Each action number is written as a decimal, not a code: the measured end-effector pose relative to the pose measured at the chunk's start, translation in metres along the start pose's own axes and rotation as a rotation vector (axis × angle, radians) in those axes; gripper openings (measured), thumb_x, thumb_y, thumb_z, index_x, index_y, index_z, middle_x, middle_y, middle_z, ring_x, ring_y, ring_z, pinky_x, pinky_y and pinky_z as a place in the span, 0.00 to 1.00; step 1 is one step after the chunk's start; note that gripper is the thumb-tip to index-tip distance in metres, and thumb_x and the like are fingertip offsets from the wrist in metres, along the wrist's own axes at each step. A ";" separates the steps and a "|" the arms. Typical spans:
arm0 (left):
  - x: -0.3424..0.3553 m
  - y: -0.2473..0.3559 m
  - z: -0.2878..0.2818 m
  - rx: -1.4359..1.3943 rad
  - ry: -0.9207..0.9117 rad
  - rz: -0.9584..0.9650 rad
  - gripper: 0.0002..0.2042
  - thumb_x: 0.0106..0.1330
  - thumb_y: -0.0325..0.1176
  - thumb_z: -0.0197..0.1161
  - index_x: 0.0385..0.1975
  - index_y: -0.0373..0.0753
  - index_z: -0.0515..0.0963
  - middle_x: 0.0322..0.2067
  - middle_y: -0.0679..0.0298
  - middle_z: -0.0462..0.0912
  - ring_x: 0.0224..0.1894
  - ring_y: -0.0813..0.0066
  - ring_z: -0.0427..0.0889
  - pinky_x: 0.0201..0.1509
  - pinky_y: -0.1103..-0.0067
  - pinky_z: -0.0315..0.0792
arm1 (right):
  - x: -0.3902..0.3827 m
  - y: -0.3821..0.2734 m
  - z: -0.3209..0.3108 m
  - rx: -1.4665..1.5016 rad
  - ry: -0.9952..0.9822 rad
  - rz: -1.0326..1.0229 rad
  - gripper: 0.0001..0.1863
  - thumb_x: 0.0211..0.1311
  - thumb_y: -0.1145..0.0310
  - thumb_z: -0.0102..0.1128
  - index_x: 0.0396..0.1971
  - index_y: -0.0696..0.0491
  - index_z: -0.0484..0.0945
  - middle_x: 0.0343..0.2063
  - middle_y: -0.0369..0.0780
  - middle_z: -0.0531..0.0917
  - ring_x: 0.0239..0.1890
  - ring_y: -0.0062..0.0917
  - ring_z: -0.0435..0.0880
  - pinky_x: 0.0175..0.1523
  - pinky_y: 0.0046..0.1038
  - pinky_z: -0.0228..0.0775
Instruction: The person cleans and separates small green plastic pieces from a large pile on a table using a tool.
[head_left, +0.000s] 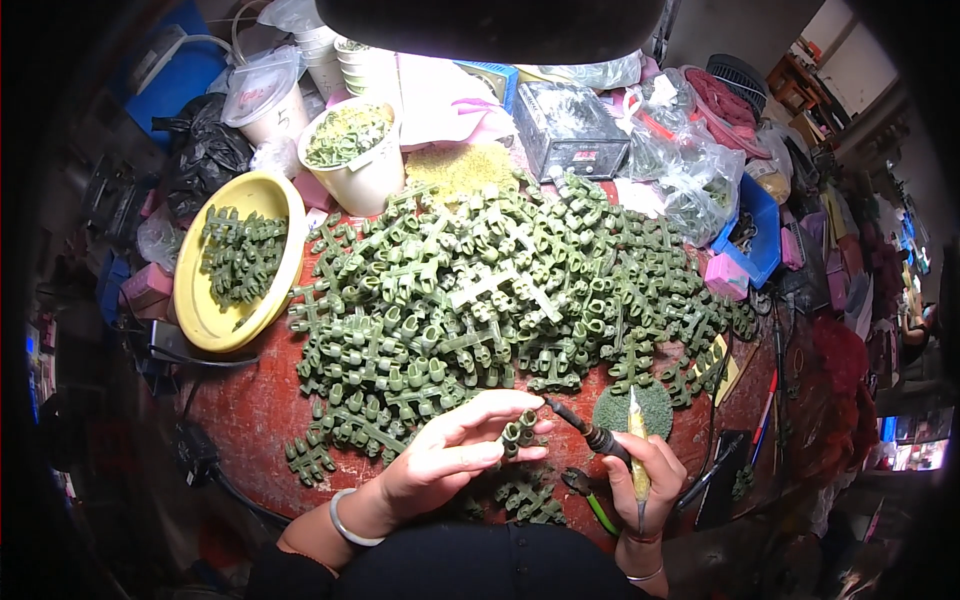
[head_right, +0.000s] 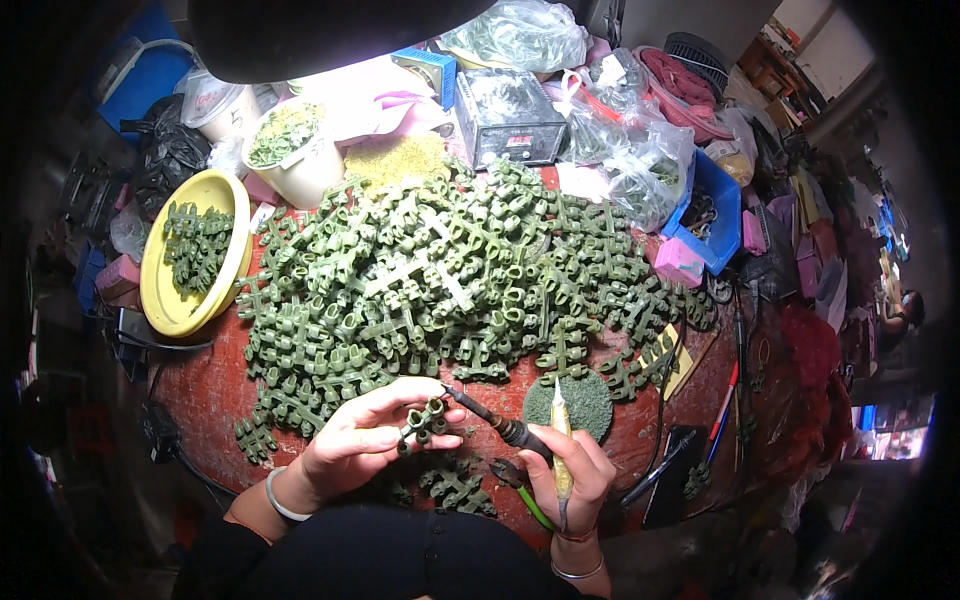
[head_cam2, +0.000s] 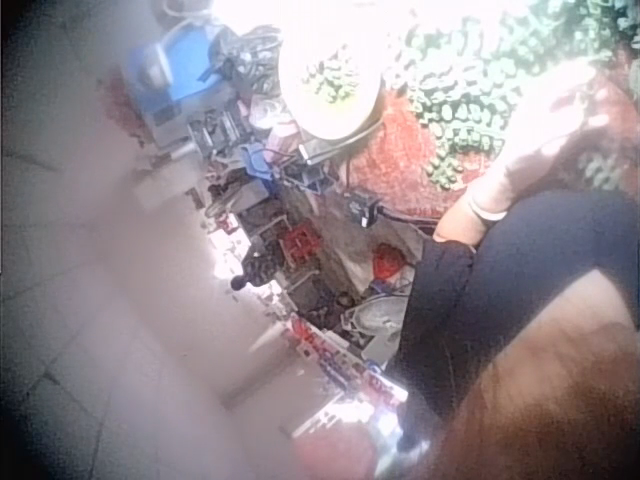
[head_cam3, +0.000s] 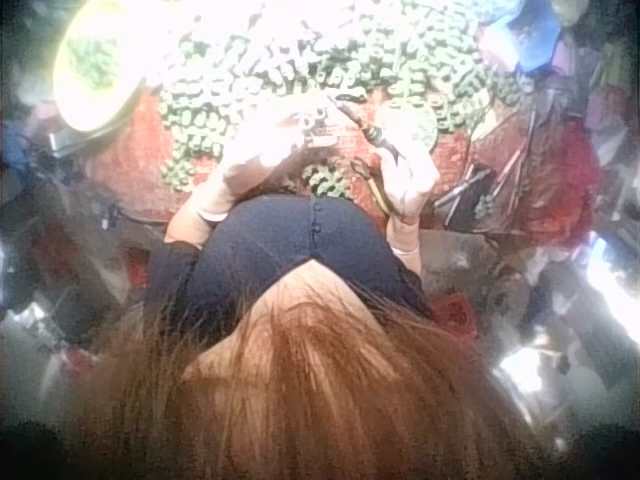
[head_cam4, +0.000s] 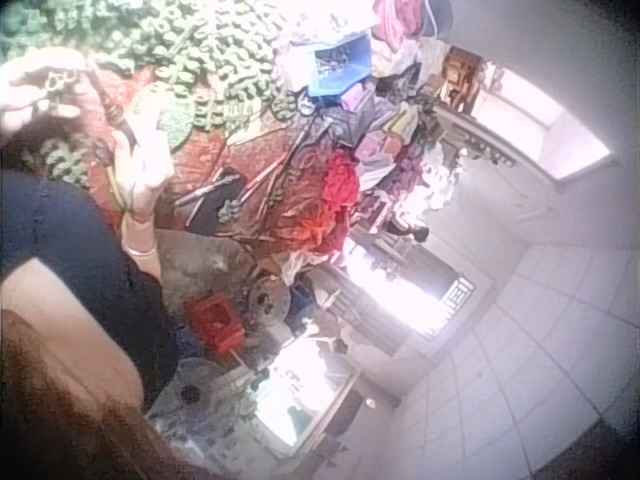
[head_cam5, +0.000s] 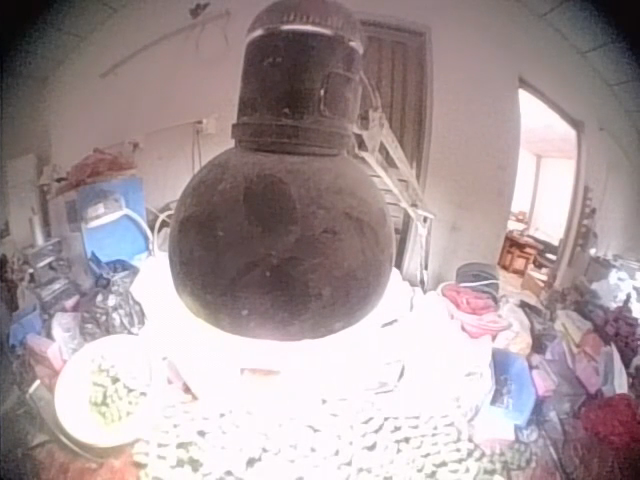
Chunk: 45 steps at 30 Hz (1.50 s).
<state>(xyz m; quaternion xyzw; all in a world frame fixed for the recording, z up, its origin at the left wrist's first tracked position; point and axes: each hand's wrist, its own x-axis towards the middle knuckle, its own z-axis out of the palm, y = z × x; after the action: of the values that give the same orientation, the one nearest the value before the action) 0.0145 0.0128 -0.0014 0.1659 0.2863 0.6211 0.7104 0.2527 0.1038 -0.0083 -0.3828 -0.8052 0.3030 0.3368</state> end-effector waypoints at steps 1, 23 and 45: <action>0.000 0.000 0.000 0.000 0.000 0.000 0.29 0.65 0.31 0.59 0.64 0.24 0.62 0.60 0.48 0.68 0.66 0.54 0.68 0.71 0.54 0.63 | 0.000 0.000 0.000 -0.003 -0.004 0.003 0.14 0.55 0.71 0.73 0.40 0.58 0.84 0.25 0.41 0.81 0.23 0.27 0.78 0.30 0.26 0.69; -0.006 -0.002 0.005 0.126 0.084 -0.064 0.20 0.76 0.34 0.50 0.63 0.30 0.65 0.60 0.46 0.73 0.55 0.52 0.80 0.52 0.63 0.81 | 0.062 0.137 -0.160 -0.496 0.541 0.077 0.18 0.64 0.71 0.61 0.52 0.61 0.75 0.42 0.50 0.83 0.45 0.40 0.84 0.52 0.34 0.74; 0.000 -0.003 0.004 0.331 0.036 -0.047 0.21 0.74 0.21 0.48 0.66 0.31 0.59 0.57 0.53 0.73 0.54 0.60 0.82 0.51 0.74 0.81 | 0.055 0.007 -0.070 -0.085 0.263 -0.168 0.12 0.71 0.72 0.53 0.45 0.59 0.84 0.38 0.46 0.87 0.35 0.33 0.85 0.41 0.31 0.76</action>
<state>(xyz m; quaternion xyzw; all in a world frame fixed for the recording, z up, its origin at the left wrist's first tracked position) 0.0190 0.0129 -0.0003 0.2628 0.4014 0.5515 0.6824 0.2836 0.1689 0.0451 -0.3644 -0.7954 0.1865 0.4470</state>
